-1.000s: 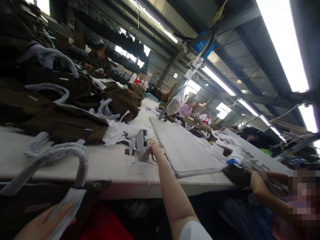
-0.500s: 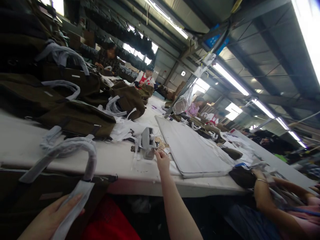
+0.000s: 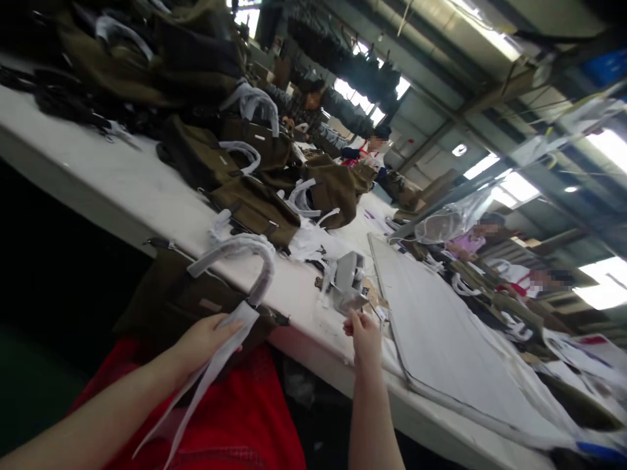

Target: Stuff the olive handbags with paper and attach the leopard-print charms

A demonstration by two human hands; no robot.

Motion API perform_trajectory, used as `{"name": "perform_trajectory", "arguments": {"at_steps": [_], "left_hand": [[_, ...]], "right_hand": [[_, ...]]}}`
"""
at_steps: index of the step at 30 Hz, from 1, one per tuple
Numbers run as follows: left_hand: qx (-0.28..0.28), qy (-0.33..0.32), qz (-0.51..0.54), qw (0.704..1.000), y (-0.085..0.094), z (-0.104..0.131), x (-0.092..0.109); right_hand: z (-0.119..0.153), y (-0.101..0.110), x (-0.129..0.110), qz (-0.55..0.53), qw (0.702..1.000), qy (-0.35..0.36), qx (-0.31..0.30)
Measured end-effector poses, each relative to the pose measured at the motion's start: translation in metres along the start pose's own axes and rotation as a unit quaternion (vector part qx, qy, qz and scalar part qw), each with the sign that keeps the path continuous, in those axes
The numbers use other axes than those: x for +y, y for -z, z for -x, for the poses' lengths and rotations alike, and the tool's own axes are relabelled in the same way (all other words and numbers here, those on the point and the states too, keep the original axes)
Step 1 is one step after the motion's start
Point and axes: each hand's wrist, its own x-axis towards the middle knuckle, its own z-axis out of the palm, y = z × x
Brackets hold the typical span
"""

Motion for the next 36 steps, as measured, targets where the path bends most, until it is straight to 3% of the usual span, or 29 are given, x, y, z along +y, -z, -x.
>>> {"name": "perform_trajectory", "arguments": {"at_steps": [3,6,9,11,17,23,27,29,33,36], "left_hand": [[-0.010,-0.008,-0.004,1.000,0.000,-0.001,-0.001],[-0.009,-0.011,-0.025,1.000,0.000,-0.004,-0.004],[-0.013,-0.030,-0.048,0.998,0.002,-0.005,-0.005],[-0.014,-0.047,-0.054,0.997,0.003,-0.004,-0.004],[-0.016,-0.068,-0.031,0.997,0.004,-0.002,-0.004],[-0.049,-0.058,0.002,0.997,0.006,0.004,-0.002],[-0.060,-0.019,0.066,0.996,0.007,0.011,0.002],[-0.077,-0.008,0.101,0.992,0.010,0.009,0.000],[-0.198,0.079,0.187,0.959,0.020,-0.011,-0.015],[-0.234,0.137,0.228,0.935,0.026,-0.021,-0.021]], "right_hand": [[0.044,-0.036,-0.024,-0.035,0.990,0.035,-0.130],[0.083,-0.080,-0.049,-0.043,0.958,0.016,-0.285],[0.103,-0.118,-0.065,-0.047,0.916,0.003,-0.399],[0.107,-0.134,-0.068,-0.014,0.900,0.001,-0.435],[0.108,-0.149,-0.070,0.165,0.907,0.038,-0.385],[0.115,-0.144,-0.069,0.206,0.905,0.023,-0.372],[0.122,-0.144,-0.056,0.243,0.918,0.065,-0.306],[0.127,-0.149,-0.045,0.191,0.929,0.039,-0.314],[0.140,-0.161,-0.021,-0.092,0.921,-0.091,-0.367],[0.148,-0.163,-0.013,-0.189,0.908,-0.093,-0.363]]}}
